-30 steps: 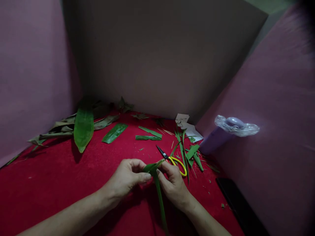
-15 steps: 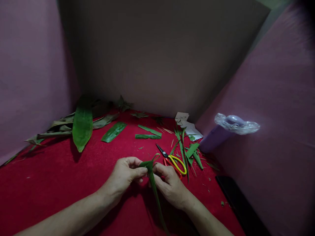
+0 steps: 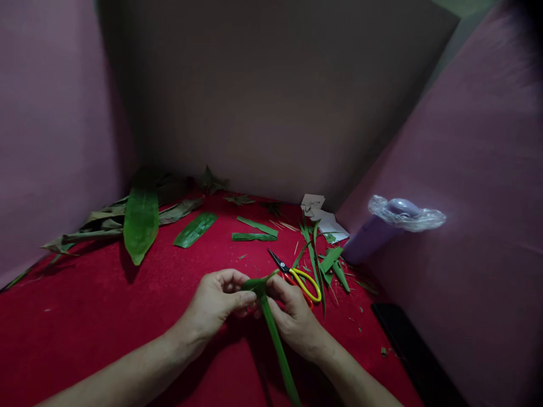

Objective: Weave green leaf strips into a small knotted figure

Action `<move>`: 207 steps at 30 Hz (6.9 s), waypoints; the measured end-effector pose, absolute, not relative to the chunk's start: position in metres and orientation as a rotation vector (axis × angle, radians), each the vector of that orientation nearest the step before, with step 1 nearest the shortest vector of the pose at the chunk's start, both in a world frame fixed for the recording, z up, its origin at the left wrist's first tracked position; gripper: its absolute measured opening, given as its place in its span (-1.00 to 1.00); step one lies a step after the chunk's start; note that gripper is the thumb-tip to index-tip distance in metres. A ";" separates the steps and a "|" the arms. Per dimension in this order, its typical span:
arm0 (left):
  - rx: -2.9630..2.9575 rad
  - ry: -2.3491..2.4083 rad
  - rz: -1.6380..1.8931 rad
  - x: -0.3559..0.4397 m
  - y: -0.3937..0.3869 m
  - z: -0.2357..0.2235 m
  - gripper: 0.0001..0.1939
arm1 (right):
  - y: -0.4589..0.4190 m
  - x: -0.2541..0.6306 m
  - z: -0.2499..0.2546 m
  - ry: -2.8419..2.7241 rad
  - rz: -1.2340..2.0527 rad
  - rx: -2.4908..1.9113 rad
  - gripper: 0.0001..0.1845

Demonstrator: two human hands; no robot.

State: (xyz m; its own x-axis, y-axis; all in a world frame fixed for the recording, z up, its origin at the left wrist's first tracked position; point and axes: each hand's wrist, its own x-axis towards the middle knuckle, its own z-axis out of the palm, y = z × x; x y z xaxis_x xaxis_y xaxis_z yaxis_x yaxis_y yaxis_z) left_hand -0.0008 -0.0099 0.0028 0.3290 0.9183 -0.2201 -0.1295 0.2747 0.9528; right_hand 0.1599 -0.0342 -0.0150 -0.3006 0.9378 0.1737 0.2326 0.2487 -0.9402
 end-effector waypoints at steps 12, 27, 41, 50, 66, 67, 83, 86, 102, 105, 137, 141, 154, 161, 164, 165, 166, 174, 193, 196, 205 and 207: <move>1.128 0.927 0.884 0.002 -0.020 0.003 -0.91 | -0.033 0.167 -0.015 -1.832 0.758 -1.066 -0.87; 1.558 0.916 0.876 -0.002 -0.021 0.007 -0.93 | -0.033 0.171 -0.009 -1.877 0.705 -1.032 -0.88; 1.805 0.834 1.008 -0.006 -0.023 0.006 -0.92 | -0.031 0.176 -0.010 -2.032 0.476 -0.924 -0.88; 1.441 0.992 0.985 -0.005 -0.018 0.008 -0.95 | -0.036 0.179 0.009 -2.029 0.469 -0.907 -0.63; 1.202 0.999 0.820 -0.007 -0.010 0.006 -0.83 | -0.040 0.177 0.000 -2.015 0.464 -0.880 -0.74; 1.197 0.998 0.824 -0.007 -0.010 0.005 -0.84 | -0.040 0.177 -0.001 -2.024 0.450 -0.878 -0.73; 1.127 0.948 0.861 -0.005 -0.013 0.008 -0.87 | -0.042 0.178 -0.001 -2.082 0.424 -0.827 -0.65; 1.152 0.981 0.879 -0.004 -0.013 0.009 -0.87 | -0.041 0.177 -0.001 -2.094 0.409 -0.820 -0.67; 1.089 0.816 0.971 -0.004 -0.014 0.009 -0.88 | -0.039 0.165 -0.006 -1.886 0.732 -1.011 -0.80; 1.107 0.807 0.970 -0.004 -0.016 0.011 -0.88 | -0.038 0.165 -0.006 -1.905 0.600 -0.991 -0.89; 2.247 0.843 1.155 -0.009 -0.023 0.016 -0.94 | -0.038 0.177 0.002 -2.153 -0.053 -0.965 -0.76; 2.291 0.899 1.068 -0.009 -0.021 0.017 -0.97 | -0.037 0.179 0.001 -2.188 -0.182 -0.962 -0.75; 2.470 0.870 1.117 -0.008 -0.021 0.010 -0.90 | -0.034 0.178 -0.001 -2.232 -0.220 -0.967 -0.79; 2.346 0.885 1.115 -0.006 -0.020 0.012 -0.87 | -0.035 0.176 0.002 -2.199 -0.156 -0.963 -0.78; 2.198 0.907 1.056 -0.005 -0.020 0.015 -0.85 | -0.036 0.177 0.002 -2.161 -0.178 -0.913 -0.77; 2.148 0.922 1.032 -0.005 -0.020 0.015 -0.85 | -0.036 0.178 0.002 -2.151 -0.185 -0.898 -0.77; 2.105 0.936 1.008 -0.005 -0.020 0.015 -0.86 | -0.036 0.178 0.002 -2.144 -0.187 -0.888 -0.76; 1.949 1.017 0.937 -0.007 -0.018 0.012 -0.86 | -0.036 0.179 0.001 -2.113 -0.063 -0.892 -0.72; 1.746 0.931 0.955 -0.007 -0.023 0.018 -0.86 | -0.027 0.170 -0.020 -1.418 1.120 -0.835 -0.92; 1.645 0.895 0.932 -0.008 -0.023 0.018 -0.87 | -0.027 0.169 -0.017 -1.385 1.171 -0.886 -0.96; 1.470 0.914 0.924 -0.007 -0.020 0.017 -0.89 | -0.028 0.169 -0.014 -1.381 1.182 -1.025 -0.90; 1.445 0.908 0.919 -0.007 -0.020 0.016 -0.88 | -0.027 0.170 -0.015 -1.380 1.190 -1.036 -0.87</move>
State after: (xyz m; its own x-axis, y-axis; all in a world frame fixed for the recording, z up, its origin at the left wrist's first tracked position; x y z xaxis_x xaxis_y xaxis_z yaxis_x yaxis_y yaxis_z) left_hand -0.0067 -0.0199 0.0163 0.3960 0.9172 0.0435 0.0326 -0.0613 0.9976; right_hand 0.1696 -0.0275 -0.0145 -0.1344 0.9797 0.1484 -0.0029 0.1494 -0.9888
